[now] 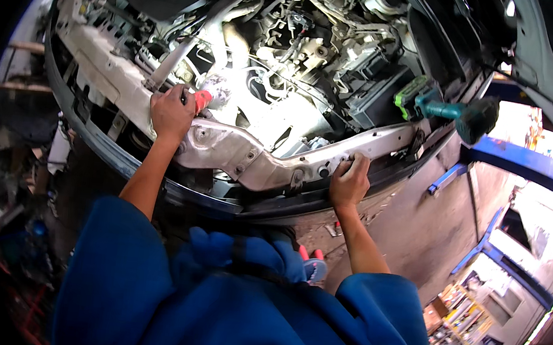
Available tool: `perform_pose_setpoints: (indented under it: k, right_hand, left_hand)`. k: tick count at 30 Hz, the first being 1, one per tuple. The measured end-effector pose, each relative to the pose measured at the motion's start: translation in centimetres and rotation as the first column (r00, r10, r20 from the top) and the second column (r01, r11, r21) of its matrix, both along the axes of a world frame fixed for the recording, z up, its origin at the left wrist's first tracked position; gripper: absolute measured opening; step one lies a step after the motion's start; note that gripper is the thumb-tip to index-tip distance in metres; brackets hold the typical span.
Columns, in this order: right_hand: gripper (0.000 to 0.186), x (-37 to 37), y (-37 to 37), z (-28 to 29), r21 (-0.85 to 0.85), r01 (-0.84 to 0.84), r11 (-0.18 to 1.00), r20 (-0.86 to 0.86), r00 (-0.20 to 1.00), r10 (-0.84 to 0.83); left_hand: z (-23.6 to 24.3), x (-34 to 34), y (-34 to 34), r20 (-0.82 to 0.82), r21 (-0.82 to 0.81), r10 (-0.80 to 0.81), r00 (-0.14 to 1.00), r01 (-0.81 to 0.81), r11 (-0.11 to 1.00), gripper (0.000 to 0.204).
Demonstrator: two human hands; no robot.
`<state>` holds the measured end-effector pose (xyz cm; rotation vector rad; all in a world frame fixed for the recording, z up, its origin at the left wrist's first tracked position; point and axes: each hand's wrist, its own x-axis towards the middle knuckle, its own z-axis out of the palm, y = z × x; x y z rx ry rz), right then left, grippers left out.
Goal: The person uses a wrench and a screwdriver to loosen and manipulate various parts and wires within a car's engine bay.
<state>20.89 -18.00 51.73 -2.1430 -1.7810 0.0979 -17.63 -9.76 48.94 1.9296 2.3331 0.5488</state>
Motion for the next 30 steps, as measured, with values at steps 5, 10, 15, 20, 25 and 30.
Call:
perform_pose_setpoints:
  k: [5,10,15,20,25,30]
  right_hand:
    - [0.022,0.7,-0.1,-0.7,0.020,-0.024,1.000,-0.035,0.999,0.024]
    - [0.024,0.8,-0.2,-0.1,0.010,-0.011,1.000,-0.047,0.999,0.012]
    - [0.024,1.2,-0.2,-0.2,0.015,-0.027,1.000,-0.066,0.997,0.028]
    - [0.025,1.3,-0.4,0.0,0.031,-0.021,0.999,-0.097,0.995,0.024]
    - [0.028,1.4,-0.6,-0.1,0.036,-0.032,0.999,-0.094,0.995,0.036]
    - [0.024,1.5,-0.5,0.1,0.043,-0.014,0.999,-0.127,0.992,0.020]
  left_hand:
    - [1.1,0.4,0.1,-0.027,-0.024,-0.005,1.000,0.005,1.000,0.028]
    - [0.1,0.2,0.1,-0.058,0.003,-0.010,0.998,0.010,1.000,0.028]
    - [0.3,0.8,0.1,-0.108,-0.053,0.009,0.994,-0.015,0.998,0.032]
    - [-0.2,0.0,0.3,-0.221,-0.100,-0.072,0.973,0.051,0.994,0.033]
    - [2.1,1.3,0.8,-0.203,-0.575,-0.238,0.950,0.081,0.814,0.060]
    - [1.7,0.8,2.6,-0.070,-0.645,-0.252,0.965,0.149,0.749,0.067]
